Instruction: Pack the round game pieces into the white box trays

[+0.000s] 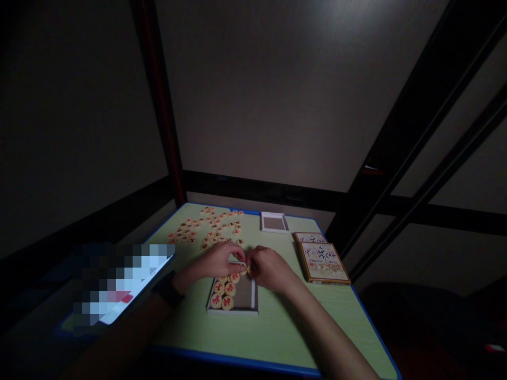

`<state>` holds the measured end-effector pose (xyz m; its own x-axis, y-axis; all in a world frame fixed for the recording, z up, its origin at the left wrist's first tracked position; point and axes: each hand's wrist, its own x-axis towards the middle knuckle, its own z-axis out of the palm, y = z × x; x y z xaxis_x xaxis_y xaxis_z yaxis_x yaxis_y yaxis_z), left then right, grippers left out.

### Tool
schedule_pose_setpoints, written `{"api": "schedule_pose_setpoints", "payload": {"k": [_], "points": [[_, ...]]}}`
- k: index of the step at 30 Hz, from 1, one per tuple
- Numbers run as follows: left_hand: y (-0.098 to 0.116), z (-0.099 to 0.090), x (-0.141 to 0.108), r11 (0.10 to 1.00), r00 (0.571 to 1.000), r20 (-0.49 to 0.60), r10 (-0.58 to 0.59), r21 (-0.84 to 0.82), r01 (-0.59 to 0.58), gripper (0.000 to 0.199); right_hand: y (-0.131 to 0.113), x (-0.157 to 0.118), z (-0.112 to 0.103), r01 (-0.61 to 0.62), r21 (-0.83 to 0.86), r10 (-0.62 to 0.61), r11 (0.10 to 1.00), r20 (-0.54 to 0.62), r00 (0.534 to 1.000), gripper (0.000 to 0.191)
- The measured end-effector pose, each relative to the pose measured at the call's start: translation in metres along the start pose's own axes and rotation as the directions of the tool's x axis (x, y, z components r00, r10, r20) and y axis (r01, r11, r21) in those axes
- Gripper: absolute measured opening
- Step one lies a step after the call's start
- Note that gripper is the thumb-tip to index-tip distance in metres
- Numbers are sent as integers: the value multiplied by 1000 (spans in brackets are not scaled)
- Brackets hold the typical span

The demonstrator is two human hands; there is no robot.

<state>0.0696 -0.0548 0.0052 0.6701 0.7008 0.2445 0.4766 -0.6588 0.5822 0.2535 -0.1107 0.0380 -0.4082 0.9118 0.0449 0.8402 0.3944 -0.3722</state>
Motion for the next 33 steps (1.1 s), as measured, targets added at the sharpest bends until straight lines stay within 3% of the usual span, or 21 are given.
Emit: {"api": "schedule_pose_setpoints", "payload": {"k": [9, 20, 33], "points": [[6, -4, -4, 990, 996, 66, 53, 124, -61, 42, 3, 2, 4, 33, -11, -33, 999, -27, 999, 19], [17, -2, -6, 953, 991, 130, -23, 304, -18, 42, 0, -1, 3, -11, -66, 10, 998, -17, 1000, 21], [11, 11, -6, 922, 995, 102, -1, 385, -38, 32, -3, -1, -1, -34, -128, 36, 991, 20, 999, 20]]}}
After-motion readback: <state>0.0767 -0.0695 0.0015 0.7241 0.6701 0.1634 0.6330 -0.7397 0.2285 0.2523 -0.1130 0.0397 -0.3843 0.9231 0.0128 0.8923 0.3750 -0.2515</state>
